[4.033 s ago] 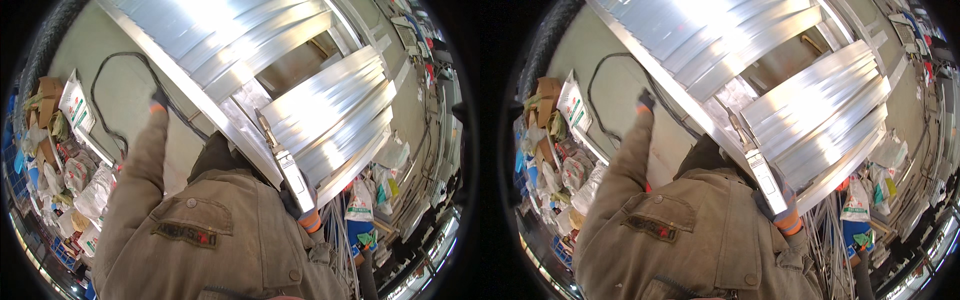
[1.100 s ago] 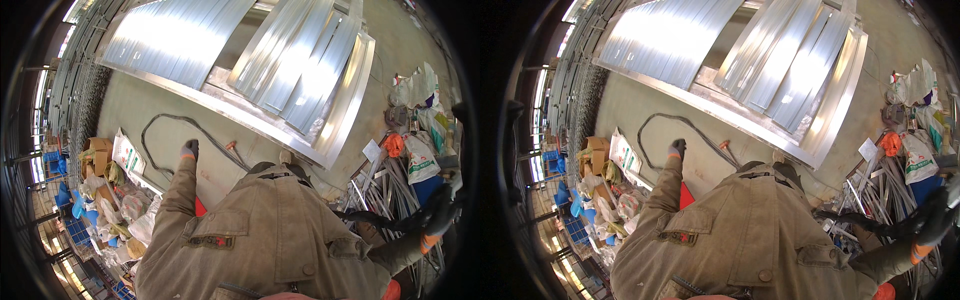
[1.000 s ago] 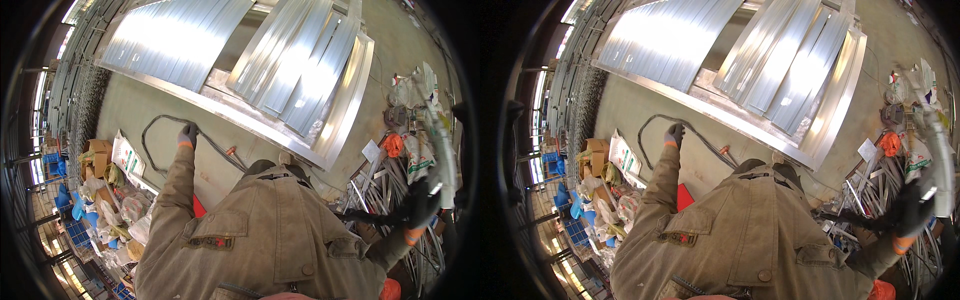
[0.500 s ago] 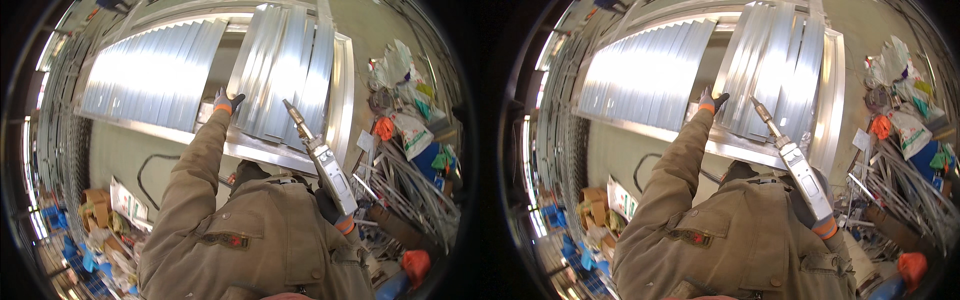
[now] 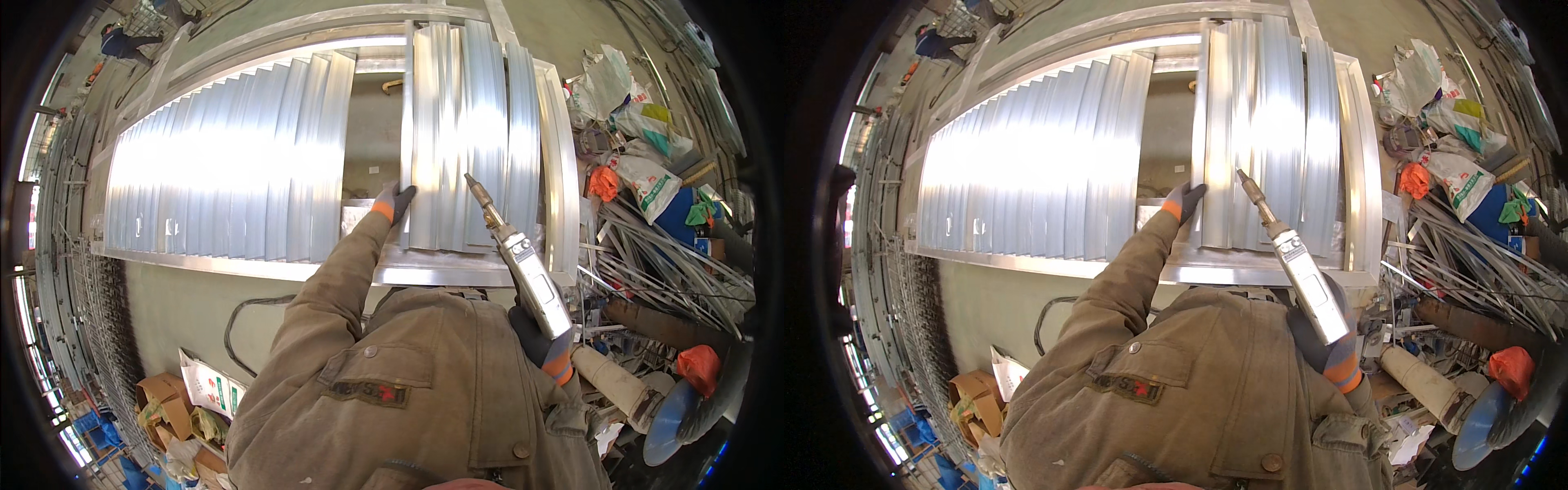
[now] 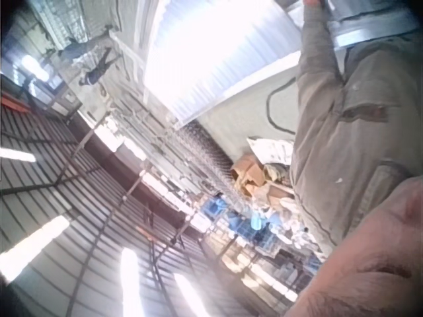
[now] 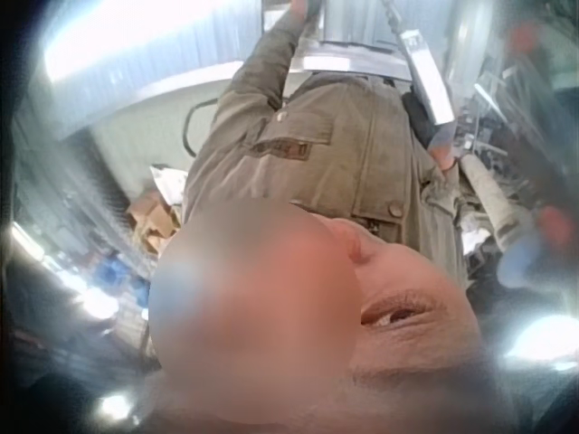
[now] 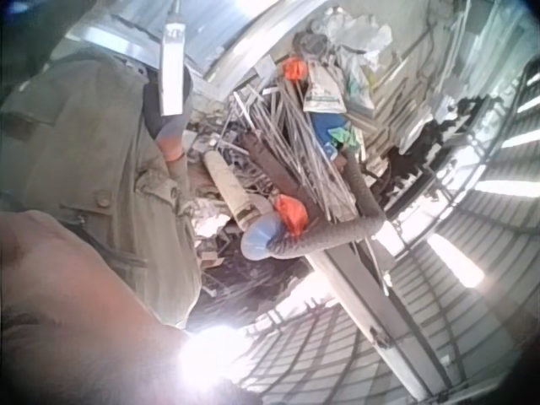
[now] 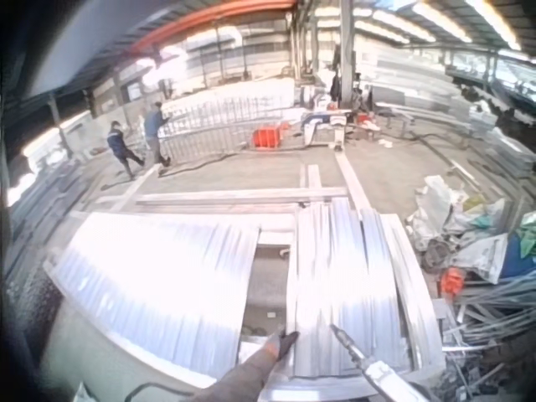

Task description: The person welds seams on a large corrugated metal panel using a handheld welding torch. They repeatedly position the torch, weld short sections, and reposition the panel to continue along the seam. The person wears gloves and a protective jacket while working in a workshop.

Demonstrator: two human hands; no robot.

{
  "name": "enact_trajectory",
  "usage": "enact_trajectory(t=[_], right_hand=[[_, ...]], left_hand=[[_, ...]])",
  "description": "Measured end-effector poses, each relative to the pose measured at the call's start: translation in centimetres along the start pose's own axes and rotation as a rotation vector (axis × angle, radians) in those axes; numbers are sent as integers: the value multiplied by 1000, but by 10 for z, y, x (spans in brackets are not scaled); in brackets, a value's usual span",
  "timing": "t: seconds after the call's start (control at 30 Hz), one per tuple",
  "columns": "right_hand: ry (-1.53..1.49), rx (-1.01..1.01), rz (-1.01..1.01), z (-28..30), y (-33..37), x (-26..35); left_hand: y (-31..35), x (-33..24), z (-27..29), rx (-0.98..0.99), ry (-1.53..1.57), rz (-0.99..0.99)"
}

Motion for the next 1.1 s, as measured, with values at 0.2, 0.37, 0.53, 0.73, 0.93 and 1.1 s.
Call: enact_trajectory(t=[0.2, 0.37, 0.53, 0.73, 0.93, 1.1], right_hand=[[-36, 12, 24, -18, -17, 27], [43, 73, 178, -25, -42, 67], [145, 150, 300, -42, -57, 90], [109, 132, 310, -47, -62, 90], [94, 145, 315, -55, -66, 87], [106, 133, 324, -58, -68, 87]], left_hand=[[80, 18, 94, -389, -2, -32], [146, 16, 121, -520, 212, -76], [162, 6, 154, -539, -74, -1], [165, 14, 163, -483, -171, 60], [146, 27, 152, -488, -121, 62], [144, 25, 148, -509, -65, 39]])
Point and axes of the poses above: each hand's wrist, its own y-axis away from the middle knuckle, its own z-axis out of the back of the hand, x = y × z, the point moved 10 cm from there along -y, towards the middle knuckle, and after that the axes turned 3 degrees about x, right-handed, at the moved point
